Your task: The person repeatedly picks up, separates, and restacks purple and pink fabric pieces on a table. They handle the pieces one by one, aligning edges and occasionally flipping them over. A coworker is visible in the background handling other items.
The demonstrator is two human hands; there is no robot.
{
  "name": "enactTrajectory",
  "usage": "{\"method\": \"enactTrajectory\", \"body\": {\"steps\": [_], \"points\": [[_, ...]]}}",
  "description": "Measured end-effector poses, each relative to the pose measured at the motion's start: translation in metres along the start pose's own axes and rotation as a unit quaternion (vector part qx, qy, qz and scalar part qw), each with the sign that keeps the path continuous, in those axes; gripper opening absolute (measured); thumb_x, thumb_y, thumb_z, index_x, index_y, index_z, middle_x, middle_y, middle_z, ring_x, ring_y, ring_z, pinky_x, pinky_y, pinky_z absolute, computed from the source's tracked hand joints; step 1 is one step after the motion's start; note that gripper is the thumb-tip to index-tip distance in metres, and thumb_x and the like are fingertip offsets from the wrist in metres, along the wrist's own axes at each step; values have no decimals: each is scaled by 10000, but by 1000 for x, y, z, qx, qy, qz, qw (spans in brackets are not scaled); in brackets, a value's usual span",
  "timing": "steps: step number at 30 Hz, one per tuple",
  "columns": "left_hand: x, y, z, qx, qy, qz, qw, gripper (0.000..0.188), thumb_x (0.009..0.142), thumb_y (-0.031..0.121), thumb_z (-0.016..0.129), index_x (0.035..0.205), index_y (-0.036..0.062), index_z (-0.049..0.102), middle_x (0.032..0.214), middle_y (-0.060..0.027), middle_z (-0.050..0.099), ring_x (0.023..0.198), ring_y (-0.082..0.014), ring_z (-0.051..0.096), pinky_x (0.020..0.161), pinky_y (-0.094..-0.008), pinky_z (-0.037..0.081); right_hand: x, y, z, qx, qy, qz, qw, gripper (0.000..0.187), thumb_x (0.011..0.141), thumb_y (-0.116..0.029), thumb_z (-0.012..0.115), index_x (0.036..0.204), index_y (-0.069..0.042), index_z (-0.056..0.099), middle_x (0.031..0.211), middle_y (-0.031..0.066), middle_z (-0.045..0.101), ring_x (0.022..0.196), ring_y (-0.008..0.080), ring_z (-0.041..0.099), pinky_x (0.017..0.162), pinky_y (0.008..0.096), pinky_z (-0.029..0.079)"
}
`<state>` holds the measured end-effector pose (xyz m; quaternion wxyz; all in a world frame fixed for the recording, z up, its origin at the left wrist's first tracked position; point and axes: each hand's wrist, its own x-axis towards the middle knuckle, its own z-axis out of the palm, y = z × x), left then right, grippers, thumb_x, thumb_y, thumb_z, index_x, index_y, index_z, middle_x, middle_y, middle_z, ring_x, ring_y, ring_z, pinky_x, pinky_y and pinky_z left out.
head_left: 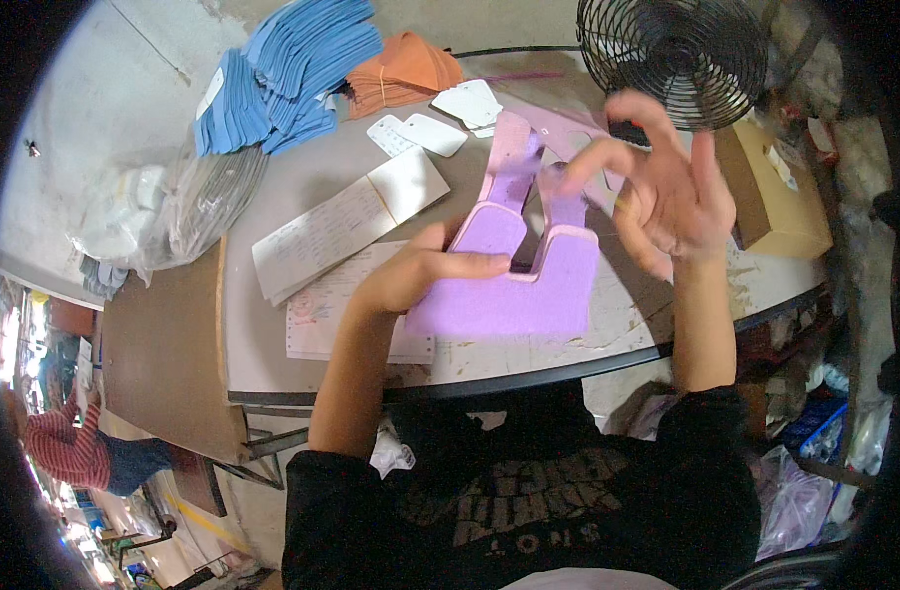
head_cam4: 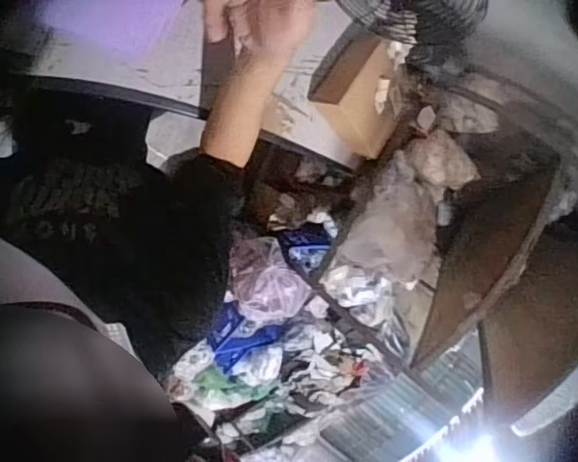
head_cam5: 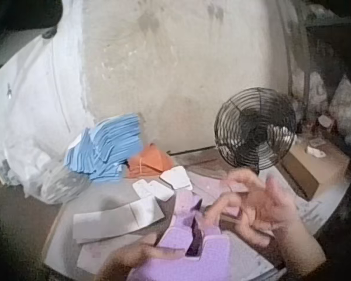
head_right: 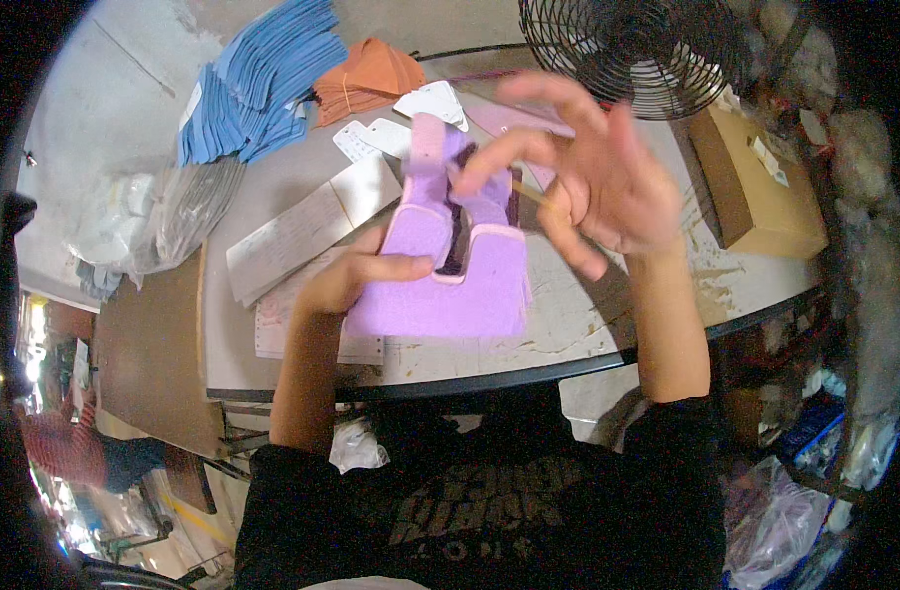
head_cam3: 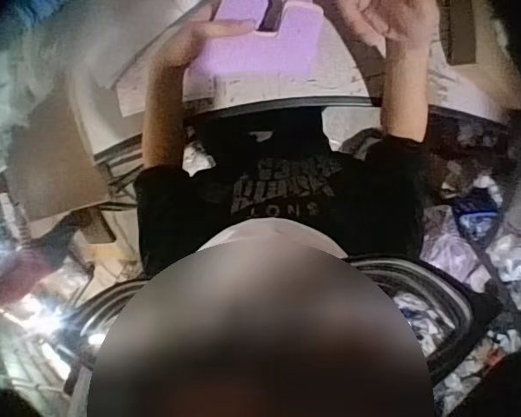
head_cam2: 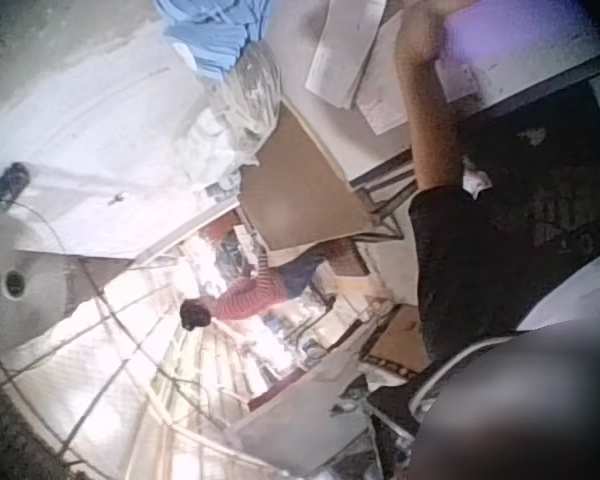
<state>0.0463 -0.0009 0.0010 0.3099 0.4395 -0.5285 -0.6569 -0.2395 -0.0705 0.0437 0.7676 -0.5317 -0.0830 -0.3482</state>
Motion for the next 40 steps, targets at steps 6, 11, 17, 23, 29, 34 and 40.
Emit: {"method": "enactTrajectory", "body": {"steps": [6, 11, 17, 23, 29, 34, 40], "points": [[16, -11, -7, -11, 1, -26, 1000, 590, 942, 471, 723, 1274, -12, 659, 1073, -147, 731, 891, -201, 705, 806, -293, 552, -1, 7, 35, -282, -128, 90, 947, 656, 1072, -553, 467, 1434, -7, 434, 1170, 240, 678, 693, 178, 670, 551, 263, 517], [20, -14, -10, -210, 52, -15, 976, 598, 965, 474, 681, 1299, -19, 621, 1071, -165, 726, 867, -266, 735, 812, -351, 605, 0, 10, 34, -375, -192, 260, 869, 421, 1079, -354, 559, 1302, -3, 489, 1119, 129, 679, 785, 137, 636, 699, 310, 522], [27, -12, -18, -341, 178, 254, 887, 742, 993, 485, 614, 1502, -15, 412, 1342, -206, 627, 1171, -337, 670, 1038, -470, 537, -1, 27, -5, -375, -1, 154, 914, 195, 1088, -185, 572, 1179, -48, 466, 944, 34, 600, 850, 133, 595, 781, 300, 509], [26, -13, -22, -318, 177, 237, 901, 704, 986, 467, 646, 1479, 3, 452, 1342, -187, 629, 1217, -324, 637, 1050, -456, 520, -3, 30, -19, -455, 0, 165, 875, 198, 1085, -167, 580, 1189, -28, 484, 1016, 29, 611, 957, 113, 606, 853, 294, 512], [1, -19, 39, 6, 381, 130, 916, 648, 976, 236, 734, 1468, -70, 445, 1347, -171, 622, 1250, -258, 601, 1102, -389, 455, -4, 10, -12, -527, 42, 192, 827, 165, 1080, -200, 585, 1116, -39, 592, 882, 40, 694, 816, 121, 654, 775, 311, 532], [-136, -66, 56, 18, 243, 197, 950, 319, 1058, 172, 587, 1240, -85, 634, 1261, -200, 681, 1189, -267, 647, 1065, -390, 486, -7, 13, -5, -576, 13, 130, 807, 182, 1047, -219, 604, 1030, -43, 645, 803, 69, 717, 727, 167, 673, 689, 337, 534], [-308, -263, 51, -47, 174, -273, 945, 383, 1085, 281, 556, 1119, -65, 717, 1058, -194, 760, 996, -314, 742, 917, -405, 582, -5, 18, -3, -614, 34, 101, 782, 161, 1011, -197, 619, 998, -40, 653, 759, 111, 709, 679, 213, 684, 663, 343, 536]]}}
